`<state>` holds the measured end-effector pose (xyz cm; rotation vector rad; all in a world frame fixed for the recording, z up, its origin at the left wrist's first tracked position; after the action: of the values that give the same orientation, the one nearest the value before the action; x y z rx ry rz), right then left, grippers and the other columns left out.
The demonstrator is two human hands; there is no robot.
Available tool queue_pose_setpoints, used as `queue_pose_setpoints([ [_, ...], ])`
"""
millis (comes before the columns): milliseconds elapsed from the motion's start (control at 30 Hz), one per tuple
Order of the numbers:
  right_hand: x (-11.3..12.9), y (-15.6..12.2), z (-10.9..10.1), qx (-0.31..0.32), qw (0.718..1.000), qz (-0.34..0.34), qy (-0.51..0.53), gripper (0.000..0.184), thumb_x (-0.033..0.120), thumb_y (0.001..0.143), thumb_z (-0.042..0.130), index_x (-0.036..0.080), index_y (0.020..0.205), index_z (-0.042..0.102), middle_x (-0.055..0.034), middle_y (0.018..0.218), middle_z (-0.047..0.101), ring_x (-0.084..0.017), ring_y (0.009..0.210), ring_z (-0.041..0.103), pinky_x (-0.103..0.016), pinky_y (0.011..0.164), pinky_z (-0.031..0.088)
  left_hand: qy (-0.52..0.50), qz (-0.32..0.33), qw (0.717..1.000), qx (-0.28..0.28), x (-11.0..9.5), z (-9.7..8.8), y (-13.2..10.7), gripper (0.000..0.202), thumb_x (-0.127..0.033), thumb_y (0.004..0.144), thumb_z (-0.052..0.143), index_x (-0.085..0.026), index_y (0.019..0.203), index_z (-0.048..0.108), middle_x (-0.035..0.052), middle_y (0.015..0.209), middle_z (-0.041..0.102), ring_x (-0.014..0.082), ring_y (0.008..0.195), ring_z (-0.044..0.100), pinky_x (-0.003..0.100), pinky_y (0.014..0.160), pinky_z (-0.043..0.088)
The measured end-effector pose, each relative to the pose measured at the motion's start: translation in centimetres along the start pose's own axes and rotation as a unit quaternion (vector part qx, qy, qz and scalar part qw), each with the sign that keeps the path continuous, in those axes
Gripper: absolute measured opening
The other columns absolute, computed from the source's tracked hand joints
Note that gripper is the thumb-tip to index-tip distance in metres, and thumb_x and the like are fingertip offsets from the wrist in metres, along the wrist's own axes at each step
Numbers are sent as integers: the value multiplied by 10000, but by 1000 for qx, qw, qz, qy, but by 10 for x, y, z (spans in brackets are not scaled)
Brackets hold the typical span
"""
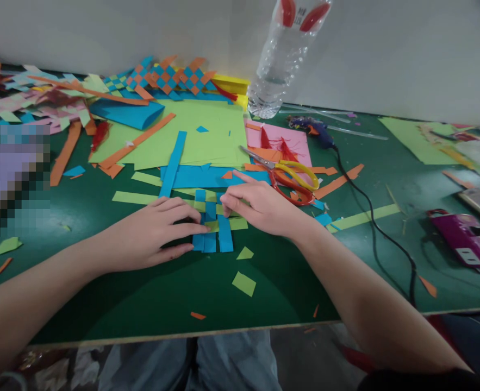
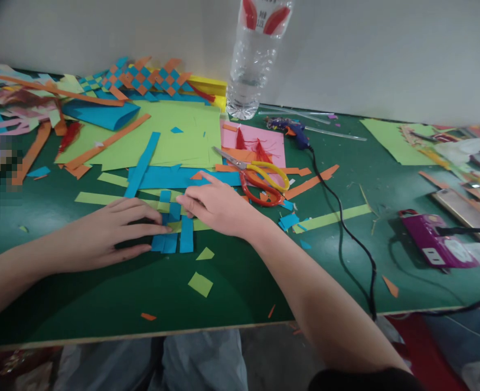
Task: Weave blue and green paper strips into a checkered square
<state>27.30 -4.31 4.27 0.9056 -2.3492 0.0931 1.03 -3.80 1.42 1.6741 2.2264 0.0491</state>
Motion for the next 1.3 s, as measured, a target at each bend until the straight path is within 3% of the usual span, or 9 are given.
queue_pose_setpoints([
  [167,-1,-1,1,-15,999,-36,0,400,340,1101,381,228,780,592,15,783,714,-158,782,662,-469,1256,357,-2,-7,999,-40,1,-2,0,248,-293,1100,472,-246,1285,631,77,1218,707,233,1108,657,379,966,489],
  [267,-2,-2,0,-88,994,-50,-34,353,310,1083,406,227,797,595,-4,793,717,-163,760,643,-460,1198,406,5,-27,998,-51,4,-4,-1,238,-326,1099,489,-245,1288,608,78,1243,701,247,1155,645,400,998,486],
  [367,-6,-3,0,-138,984,-27,-110,273,299,1058,433,217,879,622,-61,884,746,-216,852,663,-494,1114,445,16,-64,997,-46,8,-4,-3,365,-469,1092,482,-261,1383,554,105,1334,668,298,1225,612,460,1018,491],
  [500,-14,-2,6,-91,979,-5,-181,217,230,1019,452,176,1042,661,-149,1124,756,-294,1052,661,-491,1015,470,23,-113,993,-36,13,0,-8,637,-667,1038,448,-291,1550,411,150,1475,580,368,1346,539,550,1082,464],
  [600,-18,-1,10,-62,978,-2,-197,248,163,984,430,158,1050,669,-159,1146,748,-297,1058,659,-470,983,475,20,-132,990,-34,15,3,-10,737,-708,1020,441,-301,1621,310,156,1526,537,387,1394,501,580,1119,435],
  [1000,-12,-1,13,-57,980,-16,-191,229,198,1002,478,146,1073,690,-155,1123,766,-300,1067,671,-470,999,479,41,-124,991,-32,15,6,-9,710,-681,1040,405,-254,1600,318,181,1509,556,396,1383,519,592,1076,470],
  [1300,-12,-2,15,-60,983,-27,-169,196,221,1003,523,144,1071,690,-153,1108,769,-289,1069,682,-464,989,492,17,-119,993,-15,14,6,-7,671,-657,1049,427,-243,1573,367,165,1574,516,376,1444,480,593,1135,442],
])
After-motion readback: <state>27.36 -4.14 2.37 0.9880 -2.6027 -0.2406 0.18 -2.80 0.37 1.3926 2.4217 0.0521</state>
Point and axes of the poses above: each hand's wrist, its own y-axis towards the middle knuckle, its own z-axis out of the palm, x = y × z, the point moved 1 cm from there along y, towards the middle knuckle
